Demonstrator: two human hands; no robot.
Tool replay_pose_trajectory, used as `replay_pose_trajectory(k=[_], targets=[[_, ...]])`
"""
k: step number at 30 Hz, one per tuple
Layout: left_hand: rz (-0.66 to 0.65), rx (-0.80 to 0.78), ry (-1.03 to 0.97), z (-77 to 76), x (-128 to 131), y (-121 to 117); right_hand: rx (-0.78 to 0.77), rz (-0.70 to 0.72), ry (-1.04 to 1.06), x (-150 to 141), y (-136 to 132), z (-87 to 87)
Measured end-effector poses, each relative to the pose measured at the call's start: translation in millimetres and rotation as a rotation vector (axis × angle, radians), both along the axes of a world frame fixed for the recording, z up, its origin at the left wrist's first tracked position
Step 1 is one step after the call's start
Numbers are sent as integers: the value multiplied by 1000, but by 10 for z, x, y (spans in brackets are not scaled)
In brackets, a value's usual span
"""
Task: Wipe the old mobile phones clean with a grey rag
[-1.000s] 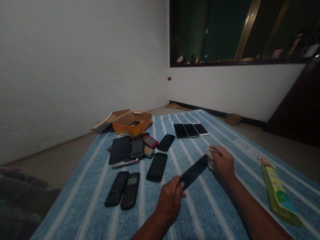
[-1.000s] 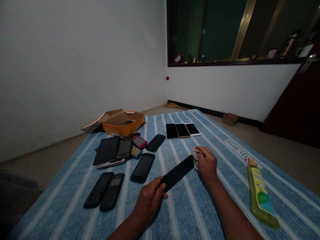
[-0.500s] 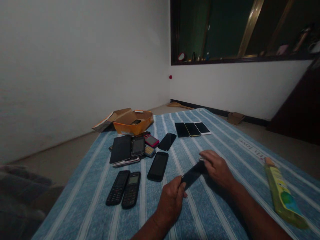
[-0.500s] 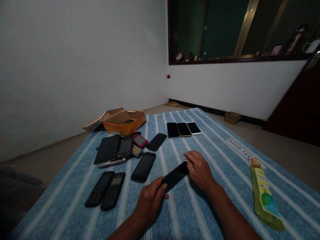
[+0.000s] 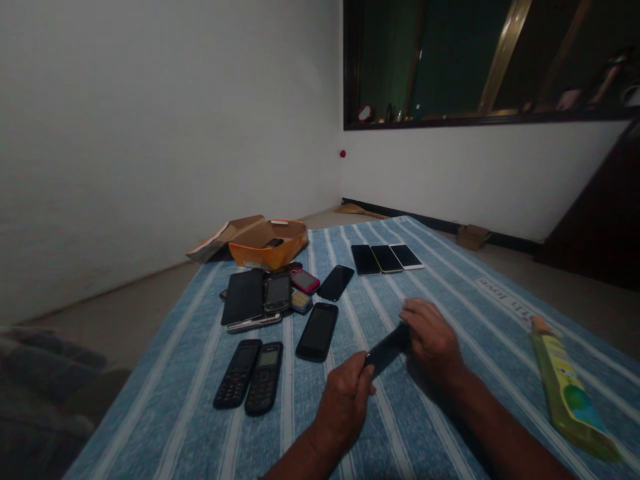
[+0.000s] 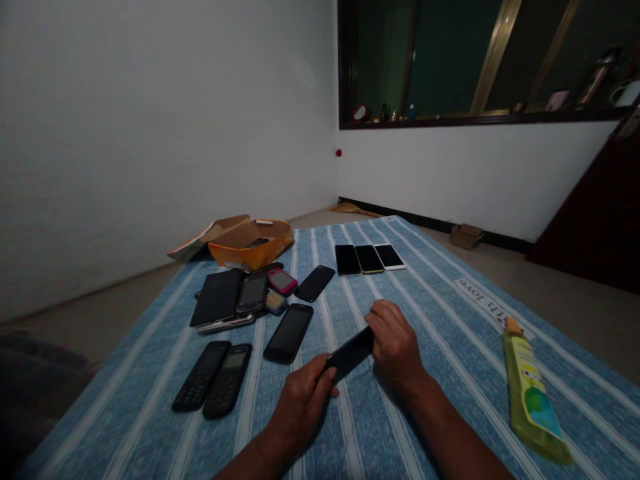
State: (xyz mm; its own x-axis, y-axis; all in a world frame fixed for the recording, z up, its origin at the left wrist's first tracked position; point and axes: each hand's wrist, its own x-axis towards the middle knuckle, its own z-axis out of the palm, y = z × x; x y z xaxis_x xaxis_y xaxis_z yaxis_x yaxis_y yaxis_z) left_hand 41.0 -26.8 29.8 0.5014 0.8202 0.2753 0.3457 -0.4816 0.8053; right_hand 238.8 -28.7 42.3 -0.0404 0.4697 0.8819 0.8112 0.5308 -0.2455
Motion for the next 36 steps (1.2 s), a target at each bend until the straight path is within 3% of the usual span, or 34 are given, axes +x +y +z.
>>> replay_pose_trajectory(k=[3, 7, 17, 24, 31, 36], targets=[[-4, 9, -3, -20, 7, 4, -21, 145, -28, -201, -75, 58], [2, 30, -15, -33, 13, 17, -210, 304, -105, -352, -117, 66], [-13, 12, 5, -35, 7, 14, -516, 276, 152, 122, -36, 106], [-7, -23, 22, 0, 2, 4, -524, 232, 290, 403, 56, 38], [-5, -30, 1, 6, 4, 12, -620, 142, 652, 538, 106, -5], [4, -60, -23, 12, 7, 8, -827, 230, 1033, 602, 115, -95]])
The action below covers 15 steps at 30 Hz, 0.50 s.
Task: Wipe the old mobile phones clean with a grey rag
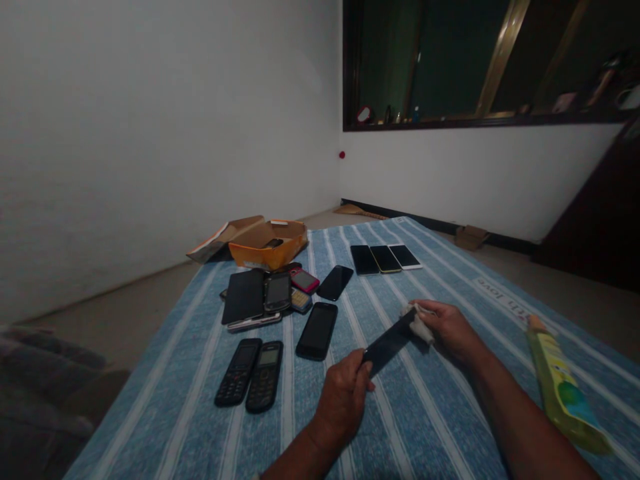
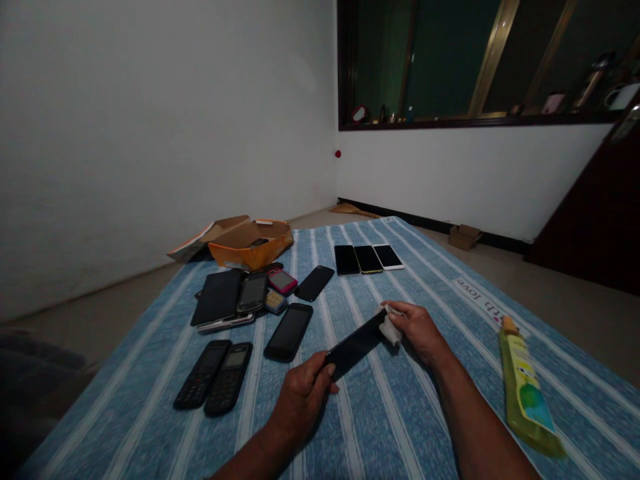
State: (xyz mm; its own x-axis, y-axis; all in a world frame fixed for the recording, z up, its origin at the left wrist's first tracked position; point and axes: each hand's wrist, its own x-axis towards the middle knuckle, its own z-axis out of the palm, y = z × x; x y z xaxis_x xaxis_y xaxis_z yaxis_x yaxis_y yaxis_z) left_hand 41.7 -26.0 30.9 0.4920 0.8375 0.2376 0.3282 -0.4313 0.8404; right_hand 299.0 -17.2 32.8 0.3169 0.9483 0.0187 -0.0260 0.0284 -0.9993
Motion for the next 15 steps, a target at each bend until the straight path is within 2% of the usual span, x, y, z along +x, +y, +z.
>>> replay_pose_trajectory(k=[7, 11, 15], targets=[[25, -87, -37, 8, 2, -2, -43, 130, 165, 24, 24, -61], [34, -184, -84, -13, -4, 0, -6, 86, 136, -22, 22, -21], [-4, -302, -191, -78, -13, 41, 43, -10, -13, -38, -40, 155]])
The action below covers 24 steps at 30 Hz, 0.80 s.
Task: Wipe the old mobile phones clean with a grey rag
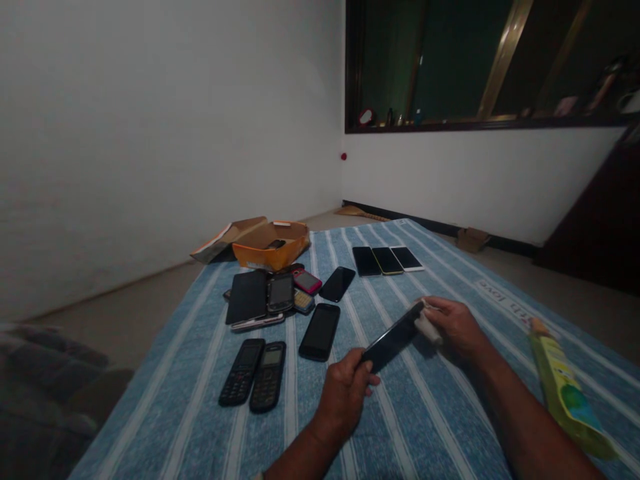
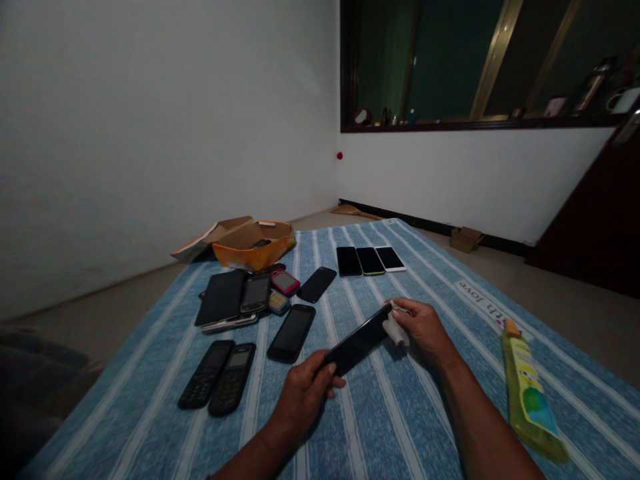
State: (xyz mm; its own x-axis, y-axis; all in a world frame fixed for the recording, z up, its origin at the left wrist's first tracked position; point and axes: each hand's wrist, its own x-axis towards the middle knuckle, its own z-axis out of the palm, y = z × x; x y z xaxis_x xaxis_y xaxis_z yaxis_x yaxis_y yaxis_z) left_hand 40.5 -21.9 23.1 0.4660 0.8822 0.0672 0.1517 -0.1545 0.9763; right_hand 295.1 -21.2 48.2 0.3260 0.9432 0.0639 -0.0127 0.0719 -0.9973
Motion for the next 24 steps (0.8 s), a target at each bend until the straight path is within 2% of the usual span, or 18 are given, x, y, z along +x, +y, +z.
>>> replay_pose_trajectory(k=[3, 6, 8, 11, 15, 17, 21, 24], targets=[[-36, -45, -61, -51, -6, 43, 103, -34, -215, -17, -79, 214], [-58, -50, -40, -58, -18, 65, 252, 17, -439, -68, -154, 432], [-50, 14, 35, -35, -36, 71, 341, 77, -556, -130, -192, 551], [-26, 189, 192, 31, -86, 87, 454, 168, -703, -271, -231, 680], [-47, 360, 324, 219, -195, 123, 535, 252, -837, -528, -253, 801], [-72, 432, 269, 365, -258, 135, 553, 283, -901, -666, -259, 848], [-192, 408, 69, 636, -365, 136, 588, 371, -1039, -919, -290, 905], [-218, 387, 21, 716, -400, 131, 602, 417, -1105, -1037, -317, 915]])
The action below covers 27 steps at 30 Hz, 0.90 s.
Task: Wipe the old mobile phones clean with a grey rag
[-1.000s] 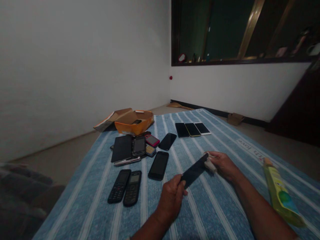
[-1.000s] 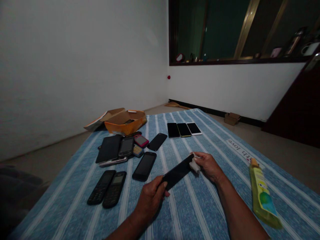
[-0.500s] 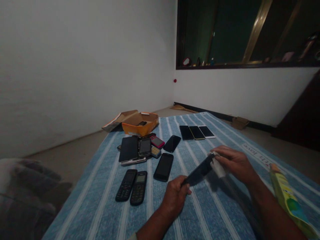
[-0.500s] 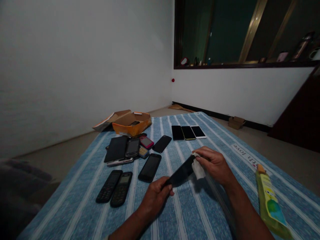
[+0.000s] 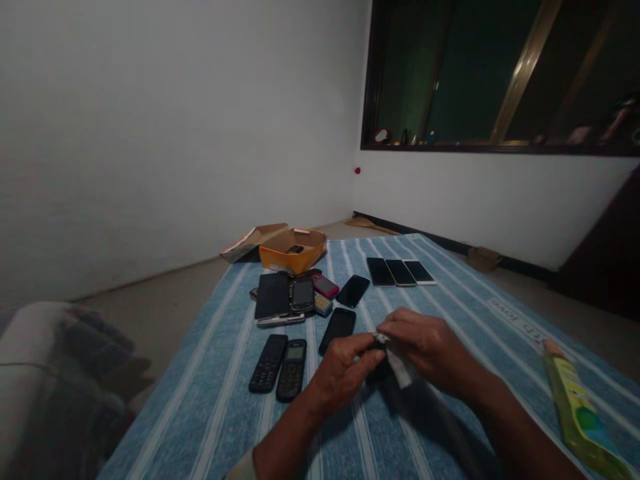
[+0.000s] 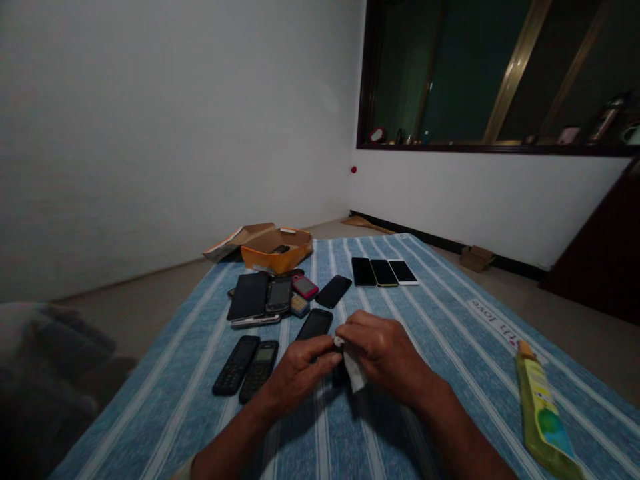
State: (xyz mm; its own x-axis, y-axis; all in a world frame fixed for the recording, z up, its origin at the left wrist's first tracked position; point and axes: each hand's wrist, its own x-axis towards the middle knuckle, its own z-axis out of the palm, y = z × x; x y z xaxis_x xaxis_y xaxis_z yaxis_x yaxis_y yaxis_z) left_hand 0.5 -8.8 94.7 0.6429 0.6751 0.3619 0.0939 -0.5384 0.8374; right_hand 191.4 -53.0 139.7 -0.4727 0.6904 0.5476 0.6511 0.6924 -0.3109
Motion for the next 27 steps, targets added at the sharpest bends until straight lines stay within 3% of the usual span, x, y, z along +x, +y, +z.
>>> replay_pose_trajectory(k=[7, 13, 20, 24, 27], targets=[[61, 52, -28, -17, 65, 14, 12, 33, -19, 67, 67, 7], [95, 81, -35, 2, 76, 39, -20, 43, 86, 258, 176, 11], [136, 49, -39, -49, 41, 77, -153, -130, 301, 559, 215, -236], [153, 83, -8, -40, 50, 56, 39, -277, 459, 449, 111, -263], [165, 94, 3, -22, 59, 33, 218, -132, 318, 176, 27, -166]])
